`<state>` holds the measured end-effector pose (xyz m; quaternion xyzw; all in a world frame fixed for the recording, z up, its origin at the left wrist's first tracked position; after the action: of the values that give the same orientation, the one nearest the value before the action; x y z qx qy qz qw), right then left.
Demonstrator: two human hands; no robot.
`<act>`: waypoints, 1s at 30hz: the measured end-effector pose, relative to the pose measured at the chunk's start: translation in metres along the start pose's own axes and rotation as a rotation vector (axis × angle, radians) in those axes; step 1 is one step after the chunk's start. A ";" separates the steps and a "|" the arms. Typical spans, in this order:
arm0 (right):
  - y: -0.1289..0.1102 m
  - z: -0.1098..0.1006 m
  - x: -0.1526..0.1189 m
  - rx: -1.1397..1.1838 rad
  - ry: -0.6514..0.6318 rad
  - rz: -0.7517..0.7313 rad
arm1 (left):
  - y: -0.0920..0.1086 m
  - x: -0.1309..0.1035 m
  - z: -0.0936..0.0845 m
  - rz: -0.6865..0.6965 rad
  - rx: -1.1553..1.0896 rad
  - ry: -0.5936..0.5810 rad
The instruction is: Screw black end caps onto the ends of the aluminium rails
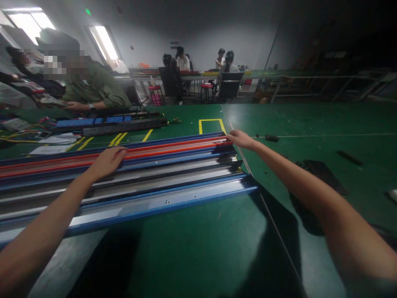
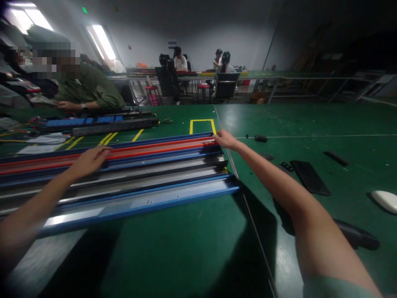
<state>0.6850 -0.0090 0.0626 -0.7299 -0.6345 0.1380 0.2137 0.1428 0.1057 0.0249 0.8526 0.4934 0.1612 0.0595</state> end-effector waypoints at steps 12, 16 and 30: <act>0.087 0.013 -0.174 0.343 -0.083 0.164 | 0.094 -0.171 -0.005 0.209 -0.040 0.103; 0.087 0.030 -0.202 0.466 -0.188 0.251 | 0.067 -0.207 0.010 0.227 0.085 0.057; 0.078 0.041 -0.188 0.309 -0.158 0.311 | -0.046 -0.265 0.003 0.086 0.142 0.028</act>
<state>0.7036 -0.1963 -0.0238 -0.7644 -0.5004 0.3216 0.2489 -0.0162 -0.0986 -0.0472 0.8727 0.4674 0.1401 -0.0152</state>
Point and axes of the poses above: each hand's wrist, its own x-axis towards the middle knuckle, its own z-axis out of the palm, y = z × x, the point moved 7 cm from there along x, towards the middle knuckle, and after that the axes turned 6 degrees about -x, right-handed, at the moved point
